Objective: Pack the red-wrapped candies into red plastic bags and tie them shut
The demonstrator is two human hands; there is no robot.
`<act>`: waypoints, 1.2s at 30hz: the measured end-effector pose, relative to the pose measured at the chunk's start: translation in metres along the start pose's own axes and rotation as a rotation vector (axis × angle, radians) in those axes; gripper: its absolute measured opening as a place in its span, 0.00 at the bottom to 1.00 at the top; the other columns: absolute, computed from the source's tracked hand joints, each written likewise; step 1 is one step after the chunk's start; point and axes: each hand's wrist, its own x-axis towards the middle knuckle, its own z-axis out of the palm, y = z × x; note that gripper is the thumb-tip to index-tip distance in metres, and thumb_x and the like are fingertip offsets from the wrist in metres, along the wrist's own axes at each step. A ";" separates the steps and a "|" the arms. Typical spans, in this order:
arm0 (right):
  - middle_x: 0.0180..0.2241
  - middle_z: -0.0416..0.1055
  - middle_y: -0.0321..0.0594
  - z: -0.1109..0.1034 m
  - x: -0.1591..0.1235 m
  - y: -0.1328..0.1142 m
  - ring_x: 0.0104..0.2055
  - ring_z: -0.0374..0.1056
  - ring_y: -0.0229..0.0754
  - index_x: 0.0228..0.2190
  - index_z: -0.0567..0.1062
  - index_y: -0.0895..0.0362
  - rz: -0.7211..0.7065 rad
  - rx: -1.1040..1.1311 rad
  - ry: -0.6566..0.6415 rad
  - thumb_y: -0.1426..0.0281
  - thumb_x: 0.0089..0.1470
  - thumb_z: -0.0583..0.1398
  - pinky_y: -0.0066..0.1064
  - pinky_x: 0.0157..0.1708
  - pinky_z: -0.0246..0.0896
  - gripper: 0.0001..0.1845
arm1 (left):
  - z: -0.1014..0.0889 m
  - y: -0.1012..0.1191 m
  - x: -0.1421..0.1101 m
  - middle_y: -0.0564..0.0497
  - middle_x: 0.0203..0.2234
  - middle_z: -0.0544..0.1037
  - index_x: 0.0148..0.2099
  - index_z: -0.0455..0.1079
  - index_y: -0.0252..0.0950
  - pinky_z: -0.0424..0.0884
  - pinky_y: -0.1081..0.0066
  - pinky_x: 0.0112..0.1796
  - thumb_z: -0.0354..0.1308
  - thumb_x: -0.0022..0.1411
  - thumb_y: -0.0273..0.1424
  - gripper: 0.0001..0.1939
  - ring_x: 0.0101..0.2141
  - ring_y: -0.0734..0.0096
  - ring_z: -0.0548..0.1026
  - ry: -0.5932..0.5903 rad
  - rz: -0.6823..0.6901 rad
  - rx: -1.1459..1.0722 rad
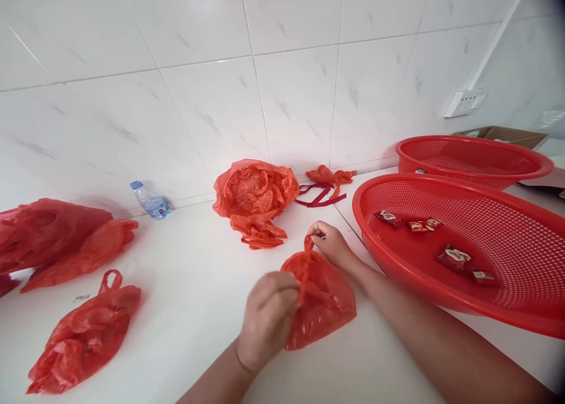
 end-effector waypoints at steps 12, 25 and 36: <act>0.27 0.68 0.34 -0.004 -0.004 0.003 0.30 0.64 0.37 0.26 0.69 0.55 -0.060 -0.240 -0.046 0.72 0.46 0.53 0.29 0.32 0.58 0.06 | 0.026 0.008 -0.020 0.38 0.52 0.69 0.56 0.66 0.43 0.56 0.48 0.53 0.64 0.53 0.35 0.27 0.53 0.44 0.65 -0.405 0.408 0.433; 0.33 0.69 0.38 0.002 -0.006 0.007 0.35 0.66 0.40 0.27 0.72 0.54 -0.099 -0.327 -0.188 0.65 0.52 0.54 0.33 0.37 0.60 0.08 | -0.009 0.016 -0.011 0.45 0.35 0.73 0.39 0.71 0.39 0.69 0.67 0.35 0.57 0.50 0.21 0.13 0.33 0.65 0.70 -0.504 0.152 0.709; 0.37 0.69 0.36 0.002 -0.007 0.008 0.39 0.67 0.40 0.29 0.72 0.53 -0.069 -0.346 -0.207 0.67 0.51 0.54 0.31 0.39 0.62 0.07 | -0.180 0.036 -0.059 0.45 0.47 0.68 0.46 0.65 0.41 0.70 0.62 0.42 0.51 0.56 0.25 0.15 0.46 0.59 0.70 0.010 0.031 1.281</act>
